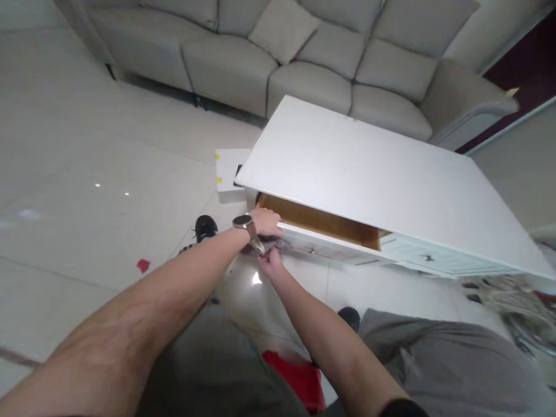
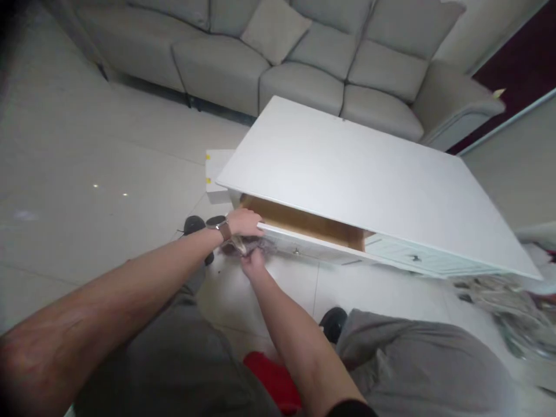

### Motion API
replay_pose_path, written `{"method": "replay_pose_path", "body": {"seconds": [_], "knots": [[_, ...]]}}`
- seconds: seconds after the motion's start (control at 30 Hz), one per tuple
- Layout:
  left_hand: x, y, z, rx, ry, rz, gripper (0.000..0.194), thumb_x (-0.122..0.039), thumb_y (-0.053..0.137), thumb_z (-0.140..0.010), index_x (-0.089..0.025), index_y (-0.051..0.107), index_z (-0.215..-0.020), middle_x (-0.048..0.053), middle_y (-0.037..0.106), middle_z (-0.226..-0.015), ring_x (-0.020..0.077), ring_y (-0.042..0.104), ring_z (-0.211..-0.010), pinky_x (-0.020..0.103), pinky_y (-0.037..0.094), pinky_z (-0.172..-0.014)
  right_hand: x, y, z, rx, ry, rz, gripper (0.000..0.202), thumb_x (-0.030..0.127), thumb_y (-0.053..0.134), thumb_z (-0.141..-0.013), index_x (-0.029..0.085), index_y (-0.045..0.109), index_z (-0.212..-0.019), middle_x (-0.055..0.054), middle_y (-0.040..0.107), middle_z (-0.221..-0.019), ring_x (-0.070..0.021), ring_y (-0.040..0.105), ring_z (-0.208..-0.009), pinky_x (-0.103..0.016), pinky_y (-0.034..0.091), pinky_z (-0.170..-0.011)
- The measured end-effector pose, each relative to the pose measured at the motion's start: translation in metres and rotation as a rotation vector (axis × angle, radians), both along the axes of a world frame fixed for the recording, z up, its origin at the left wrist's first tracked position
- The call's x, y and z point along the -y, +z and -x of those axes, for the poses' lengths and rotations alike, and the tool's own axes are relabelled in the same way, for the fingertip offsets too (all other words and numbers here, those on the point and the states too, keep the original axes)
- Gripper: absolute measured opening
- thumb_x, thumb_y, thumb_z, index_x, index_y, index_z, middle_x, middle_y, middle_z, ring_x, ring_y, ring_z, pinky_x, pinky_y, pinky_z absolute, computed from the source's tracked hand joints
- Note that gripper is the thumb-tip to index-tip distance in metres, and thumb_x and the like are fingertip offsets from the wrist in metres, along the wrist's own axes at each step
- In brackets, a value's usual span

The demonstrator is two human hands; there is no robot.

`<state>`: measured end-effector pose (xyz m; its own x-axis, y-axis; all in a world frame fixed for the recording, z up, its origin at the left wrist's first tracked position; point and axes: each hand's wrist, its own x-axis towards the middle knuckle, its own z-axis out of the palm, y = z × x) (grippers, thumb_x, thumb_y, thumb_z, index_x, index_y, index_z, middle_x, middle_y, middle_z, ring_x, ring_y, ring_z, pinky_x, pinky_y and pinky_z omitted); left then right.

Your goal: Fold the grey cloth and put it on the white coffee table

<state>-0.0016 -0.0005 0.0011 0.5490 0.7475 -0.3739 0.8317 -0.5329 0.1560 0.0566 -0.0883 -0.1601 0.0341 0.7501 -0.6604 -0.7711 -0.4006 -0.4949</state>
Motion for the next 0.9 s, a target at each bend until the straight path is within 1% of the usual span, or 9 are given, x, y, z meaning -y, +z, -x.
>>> {"method": "replay_pose_path", "body": {"seconds": [0.07, 0.13, 0.33, 0.43, 0.53, 0.6, 0.7, 0.8, 0.9], "knots": [[0.001, 0.0, 0.001, 0.02, 0.004, -0.008, 0.053, -0.06, 0.056, -0.081, -0.028, 0.076, -0.117, 0.011, 0.076, -0.116, 0.0309, 0.07, -0.105, 0.037, 0.05, -0.085, -0.008, 0.006, 0.017, -0.042, -0.018, 0.049, 0.023, 0.018, 0.045, -0.096, 0.021, 0.065, -0.107, 0.001, 0.076, -0.09, -0.0132, 0.071, -0.089, -0.026, 0.06, -0.081], [0.002, -0.001, 0.001, 0.043, 0.005, -0.023, 0.051, -0.059, 0.056, -0.081, -0.03, 0.074, -0.119, 0.01, 0.076, -0.116, 0.0304, 0.069, -0.104, 0.037, 0.049, -0.085, -0.01, 0.014, 0.014, -0.056, -0.026, 0.062, 0.023, 0.019, 0.046, -0.096, 0.021, 0.065, -0.108, 0.0, 0.077, -0.095, -0.0137, 0.071, -0.094, -0.028, 0.059, -0.085], [0.009, -0.002, 0.006, 0.229, 0.015, -0.102, 0.054, -0.062, 0.053, -0.087, -0.026, 0.069, -0.124, 0.009, 0.072, -0.118, 0.0287, 0.064, -0.109, 0.039, 0.044, -0.091, 0.012, 0.04, -0.053, 0.021, -0.174, -0.009, 0.021, 0.023, 0.048, -0.093, 0.02, 0.065, -0.106, -0.002, 0.077, -0.096, -0.0156, 0.072, -0.092, -0.032, 0.06, -0.087], [0.022, 0.009, 0.005, 0.44, 0.008, -0.254, 0.046, -0.052, 0.054, -0.091, -0.021, 0.066, -0.123, 0.008, 0.066, -0.123, 0.0264, 0.057, -0.117, 0.041, 0.037, -0.101, 0.022, 0.051, -0.078, 0.119, -0.241, -0.044, 0.021, 0.018, 0.053, -0.088, 0.019, 0.063, -0.106, -0.001, 0.077, -0.094, -0.0156, 0.072, -0.088, -0.031, 0.06, -0.083], [0.047, 0.022, -0.004, 0.591, -0.049, -0.33, 0.044, -0.048, 0.063, -0.086, -0.021, 0.064, -0.121, 0.008, 0.063, -0.123, 0.0265, 0.053, -0.118, 0.042, 0.035, -0.102, 0.024, 0.062, -0.087, 0.206, -0.279, -0.026, 0.022, 0.013, 0.059, -0.081, 0.019, 0.061, -0.102, 0.0, 0.075, -0.088, -0.0157, 0.071, -0.082, -0.028, 0.06, -0.073], [0.066, 0.024, -0.011, 0.6, -0.125, -0.326, 0.043, -0.043, 0.068, -0.082, -0.024, 0.064, -0.121, 0.008, 0.06, -0.127, 0.0278, 0.05, -0.12, 0.043, 0.036, -0.101, 0.025, 0.07, -0.088, 0.225, -0.263, -0.039, 0.02, 0.013, 0.061, -0.079, 0.02, 0.06, -0.098, 0.001, 0.073, -0.084, -0.0149, 0.07, -0.076, -0.026, 0.059, -0.067], [0.087, 0.014, -0.02, 0.522, -0.147, -0.313, 0.043, -0.028, 0.068, -0.081, -0.025, 0.063, -0.124, 0.009, 0.058, -0.128, 0.0286, 0.049, -0.118, 0.043, 0.039, -0.095, 0.032, 0.083, -0.091, 0.167, -0.179, -0.083, 0.014, 0.019, 0.06, -0.08, 0.02, 0.06, -0.094, 0.003, 0.071, -0.077, -0.0131, 0.067, -0.067, -0.023, 0.056, -0.06], [0.09, 0.001, -0.022, 0.469, -0.092, -0.325, 0.036, -0.019, 0.063, -0.084, -0.022, 0.063, -0.12, 0.009, 0.06, -0.117, 0.0275, 0.05, -0.111, 0.041, 0.043, -0.091, 0.042, 0.096, -0.104, 0.136, -0.051, -0.088, 0.012, 0.02, 0.061, -0.077, 0.02, 0.06, -0.089, 0.003, 0.068, -0.073, -0.0121, 0.063, -0.061, -0.024, 0.056, -0.059], [0.083, -0.004, -0.024, 0.498, -0.014, -0.358, 0.025, -0.014, 0.059, -0.085, -0.021, 0.064, -0.109, 0.008, 0.061, -0.108, 0.0261, 0.051, -0.107, 0.04, 0.045, -0.092, 0.049, 0.107, -0.123, 0.203, 0.041, -0.097, 0.019, 0.018, 0.067, -0.071, 0.019, 0.06, -0.089, 0.003, 0.069, -0.077, -0.012, 0.063, -0.063, -0.026, 0.058, -0.064]]}}
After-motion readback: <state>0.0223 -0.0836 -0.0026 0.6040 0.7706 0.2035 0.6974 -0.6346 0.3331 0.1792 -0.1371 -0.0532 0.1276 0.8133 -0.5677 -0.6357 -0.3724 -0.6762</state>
